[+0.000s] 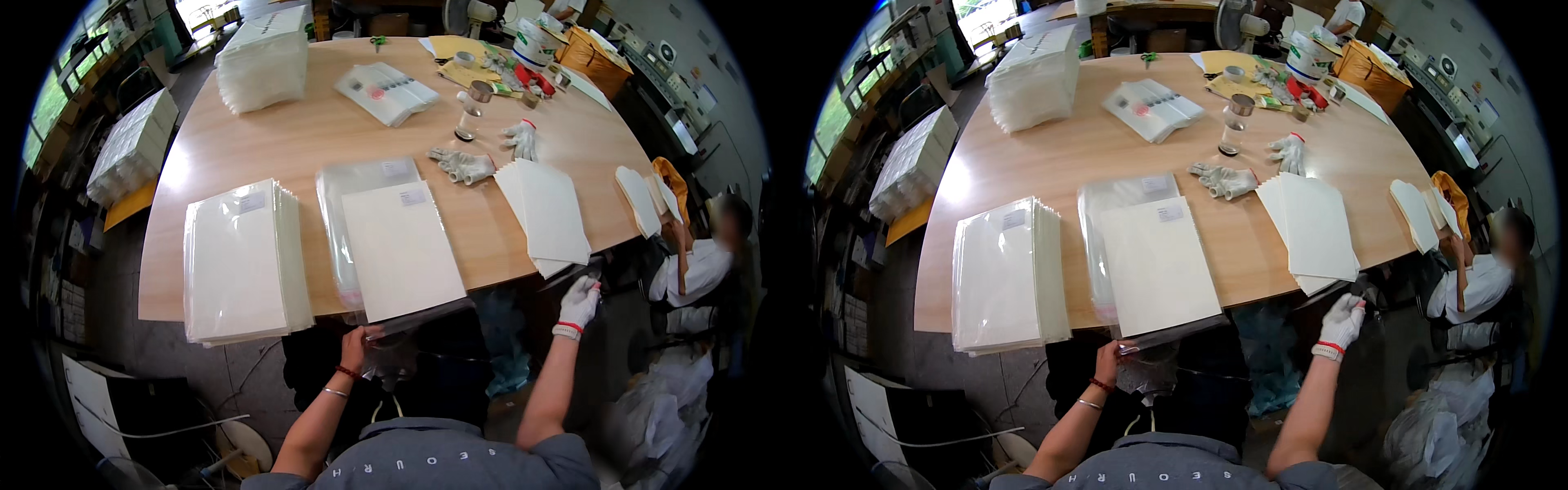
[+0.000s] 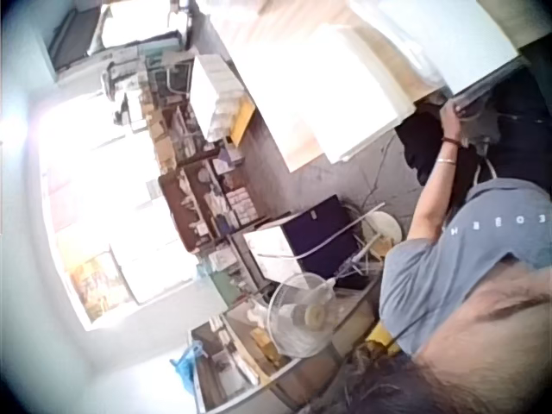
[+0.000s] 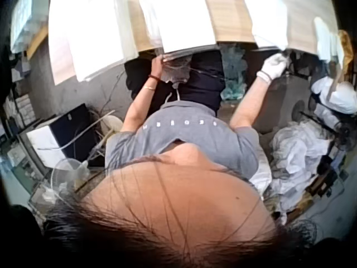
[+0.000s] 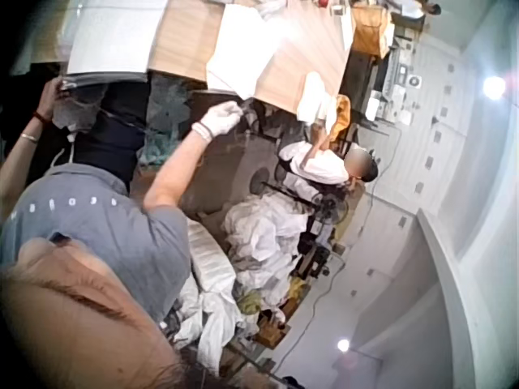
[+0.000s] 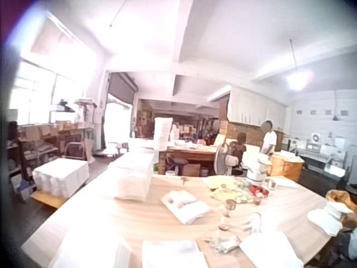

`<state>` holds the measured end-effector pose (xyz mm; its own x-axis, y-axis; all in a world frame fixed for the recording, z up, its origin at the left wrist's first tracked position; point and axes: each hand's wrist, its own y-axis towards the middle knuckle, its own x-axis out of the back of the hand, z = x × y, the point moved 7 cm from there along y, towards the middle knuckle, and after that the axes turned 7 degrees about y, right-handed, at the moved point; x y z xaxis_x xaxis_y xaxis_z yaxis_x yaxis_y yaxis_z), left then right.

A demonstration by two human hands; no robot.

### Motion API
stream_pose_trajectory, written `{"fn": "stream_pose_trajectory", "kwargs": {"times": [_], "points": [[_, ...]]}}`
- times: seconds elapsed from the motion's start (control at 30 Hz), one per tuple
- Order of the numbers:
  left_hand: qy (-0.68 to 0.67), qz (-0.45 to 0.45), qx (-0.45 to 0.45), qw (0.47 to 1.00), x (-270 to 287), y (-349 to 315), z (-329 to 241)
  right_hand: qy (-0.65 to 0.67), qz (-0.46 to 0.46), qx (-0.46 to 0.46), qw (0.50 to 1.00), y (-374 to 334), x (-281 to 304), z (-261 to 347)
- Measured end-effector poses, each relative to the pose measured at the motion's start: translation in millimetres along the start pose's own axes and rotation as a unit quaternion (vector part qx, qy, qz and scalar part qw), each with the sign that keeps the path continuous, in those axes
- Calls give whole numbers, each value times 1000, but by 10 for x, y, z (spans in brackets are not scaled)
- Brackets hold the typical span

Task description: The person repeatedly picks white sheets from a stack, places them into clear plastic bags, and seals the bags. The person wears gloves and works at a table with other supplies and coworkers visible in the background.

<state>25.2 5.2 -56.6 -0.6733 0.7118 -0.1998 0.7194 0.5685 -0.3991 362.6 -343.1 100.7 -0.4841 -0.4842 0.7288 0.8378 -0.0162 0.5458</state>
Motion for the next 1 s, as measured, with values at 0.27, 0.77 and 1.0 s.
{"fn": "stream_pose_trajectory", "kwargs": {"times": [0.27,0.77,1.0], "points": [[539,-197,-327,751,185,-312,-604,50,458,192,867,-1290,-739,250],[561,-117,-322,754,-54,30,-882,191,428,282,837,-1070,-908,1813],[184,-120,-22,975,522,203,107,182,387,89,899,-1171,-885,1629]]}}
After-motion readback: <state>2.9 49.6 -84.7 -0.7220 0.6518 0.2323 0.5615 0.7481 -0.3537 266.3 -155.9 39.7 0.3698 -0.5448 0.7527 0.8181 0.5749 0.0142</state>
